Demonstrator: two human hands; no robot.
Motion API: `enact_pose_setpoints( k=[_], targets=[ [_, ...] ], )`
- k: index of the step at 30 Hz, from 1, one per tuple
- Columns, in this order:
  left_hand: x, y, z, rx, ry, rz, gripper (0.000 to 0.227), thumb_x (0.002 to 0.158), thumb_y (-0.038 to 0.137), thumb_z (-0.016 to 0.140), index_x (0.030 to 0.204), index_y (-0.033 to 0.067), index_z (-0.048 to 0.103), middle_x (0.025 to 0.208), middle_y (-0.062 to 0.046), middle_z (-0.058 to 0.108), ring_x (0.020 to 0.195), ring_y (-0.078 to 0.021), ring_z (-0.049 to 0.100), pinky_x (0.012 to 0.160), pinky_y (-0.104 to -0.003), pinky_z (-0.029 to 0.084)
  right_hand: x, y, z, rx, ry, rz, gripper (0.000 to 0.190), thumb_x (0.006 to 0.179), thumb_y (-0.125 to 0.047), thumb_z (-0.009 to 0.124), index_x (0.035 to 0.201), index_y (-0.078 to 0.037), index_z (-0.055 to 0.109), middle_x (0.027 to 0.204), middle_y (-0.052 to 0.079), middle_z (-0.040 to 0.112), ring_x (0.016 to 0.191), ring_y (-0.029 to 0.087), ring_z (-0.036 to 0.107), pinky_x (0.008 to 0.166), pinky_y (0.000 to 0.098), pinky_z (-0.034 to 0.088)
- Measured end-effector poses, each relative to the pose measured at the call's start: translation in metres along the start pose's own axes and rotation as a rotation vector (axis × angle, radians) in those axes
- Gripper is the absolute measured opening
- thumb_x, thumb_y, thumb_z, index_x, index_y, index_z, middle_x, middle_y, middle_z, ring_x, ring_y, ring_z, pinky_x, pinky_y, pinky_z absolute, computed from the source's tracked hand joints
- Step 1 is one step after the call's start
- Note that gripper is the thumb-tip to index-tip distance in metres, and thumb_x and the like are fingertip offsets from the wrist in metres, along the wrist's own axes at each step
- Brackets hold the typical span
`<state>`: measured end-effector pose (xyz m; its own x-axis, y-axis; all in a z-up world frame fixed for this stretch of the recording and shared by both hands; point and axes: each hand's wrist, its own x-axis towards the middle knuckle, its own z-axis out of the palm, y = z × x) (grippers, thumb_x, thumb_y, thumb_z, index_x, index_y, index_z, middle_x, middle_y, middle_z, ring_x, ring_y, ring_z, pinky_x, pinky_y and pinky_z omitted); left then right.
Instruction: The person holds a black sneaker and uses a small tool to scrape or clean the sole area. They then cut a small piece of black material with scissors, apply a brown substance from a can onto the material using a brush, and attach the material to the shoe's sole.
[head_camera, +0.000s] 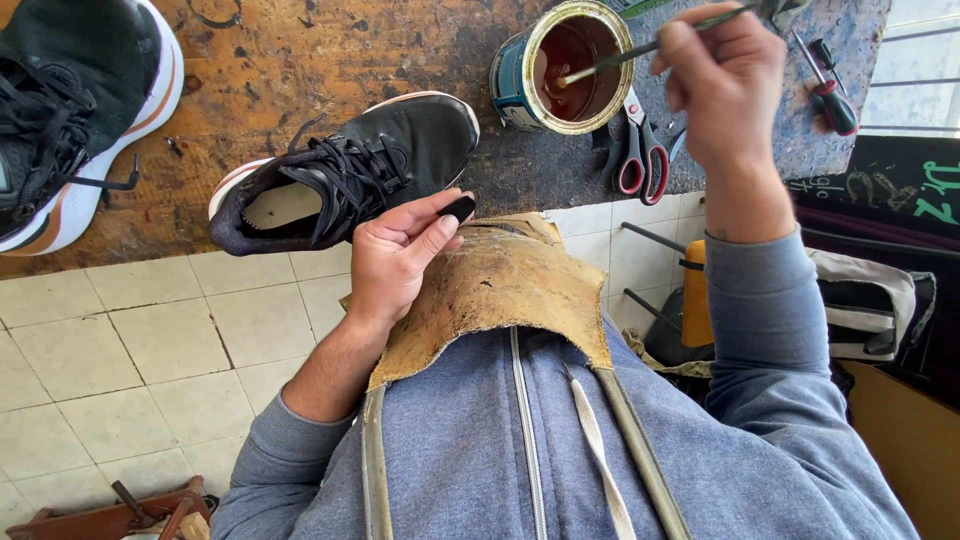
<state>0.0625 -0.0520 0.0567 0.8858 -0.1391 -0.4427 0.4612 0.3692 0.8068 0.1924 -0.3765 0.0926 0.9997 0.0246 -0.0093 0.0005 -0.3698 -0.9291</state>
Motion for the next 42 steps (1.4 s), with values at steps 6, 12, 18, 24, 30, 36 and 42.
enact_pose_setpoints(
  k=[6, 12, 18, 24, 30, 36, 42],
  targets=[
    [0.001, -0.002, 0.002, -0.120, 0.021, 0.007, 0.034, 0.094, 0.002, 0.071, 0.128, 0.0020, 0.069, 0.127, -0.017, 0.073, 0.112, -0.0203, 0.073, 0.081, -0.029, 0.068, -0.015, 0.010, -0.042, 0.462, 0.093, 0.200, 0.007, 0.118, -0.014, 0.061, 0.113, -0.009, 0.059, 0.090, 0.009, 0.069, 0.058, 0.012, 0.058, 0.049, 0.0202, 0.045],
    [0.005, -0.002, 0.006, -0.193, 0.065, 0.006, 0.040, 0.094, 0.000, 0.071, 0.133, -0.0004, 0.065, 0.124, -0.020, 0.073, 0.113, -0.0274, 0.075, 0.079, -0.030, 0.068, -0.029, -0.002, -0.050, 0.171, 0.138, -0.034, 0.011, 0.125, -0.016, 0.052, 0.121, -0.006, 0.052, 0.102, 0.019, 0.070, 0.071, 0.022, 0.066, 0.053, 0.0254, 0.045],
    [0.005, 0.007, 0.014, -0.230, 0.091, 0.003, 0.044, 0.091, 0.001, 0.073, 0.134, -0.0012, 0.063, 0.124, -0.021, 0.073, 0.113, -0.0280, 0.075, 0.080, -0.030, 0.068, -0.047, 0.006, -0.049, 0.311, 0.668, -0.429, 0.021, 0.110, -0.017, 0.058, 0.107, 0.001, 0.068, 0.083, 0.023, 0.064, 0.058, 0.026, 0.051, 0.049, 0.0366, 0.037],
    [0.004, 0.015, 0.023, -0.220, 0.095, 0.045, 0.050, 0.092, 0.001, 0.073, 0.140, 0.0025, 0.059, 0.129, -0.020, 0.071, 0.113, -0.0226, 0.073, 0.082, -0.032, 0.068, -0.099, -0.042, 0.012, 0.504, 0.362, -0.743, 0.015, 0.112, -0.016, 0.041, 0.105, -0.005, 0.045, 0.092, 0.014, 0.048, 0.070, 0.024, 0.043, 0.050, 0.0360, 0.042],
    [0.002, 0.016, 0.033, -0.192, 0.095, 0.122, 0.044, 0.092, -0.001, 0.074, 0.135, 0.0005, 0.063, 0.126, -0.021, 0.073, 0.109, -0.0228, 0.074, 0.083, -0.032, 0.069, -0.112, -0.038, 0.068, 0.444, 0.174, -0.624, 0.008, 0.093, 0.011, 0.050, 0.092, 0.005, 0.054, 0.068, 0.027, 0.058, 0.051, 0.035, 0.066, 0.044, 0.0360, 0.050],
    [-0.006, 0.020, 0.040, -0.193, 0.045, 0.182, 0.043, 0.094, -0.005, 0.073, 0.136, -0.0018, 0.063, 0.127, -0.024, 0.071, 0.110, -0.0252, 0.074, 0.085, -0.032, 0.069, -0.107, -0.023, 0.081, 0.388, 0.117, -0.674, 0.018, 0.098, -0.001, 0.060, 0.090, 0.014, 0.054, 0.079, 0.035, 0.064, 0.051, 0.030, 0.065, 0.048, 0.0361, 0.057],
    [-0.009, 0.018, 0.039, -0.196, 0.041, 0.202, 0.042, 0.096, -0.004, 0.071, 0.137, -0.0018, 0.063, 0.125, -0.024, 0.071, 0.109, -0.0234, 0.074, 0.086, -0.034, 0.069, -0.106, -0.020, 0.079, 0.360, 0.074, -0.670, 0.013, 0.097, 0.004, 0.059, 0.092, 0.015, 0.056, 0.081, 0.035, 0.064, 0.054, 0.031, 0.067, 0.050, 0.0363, 0.058]
  ],
)
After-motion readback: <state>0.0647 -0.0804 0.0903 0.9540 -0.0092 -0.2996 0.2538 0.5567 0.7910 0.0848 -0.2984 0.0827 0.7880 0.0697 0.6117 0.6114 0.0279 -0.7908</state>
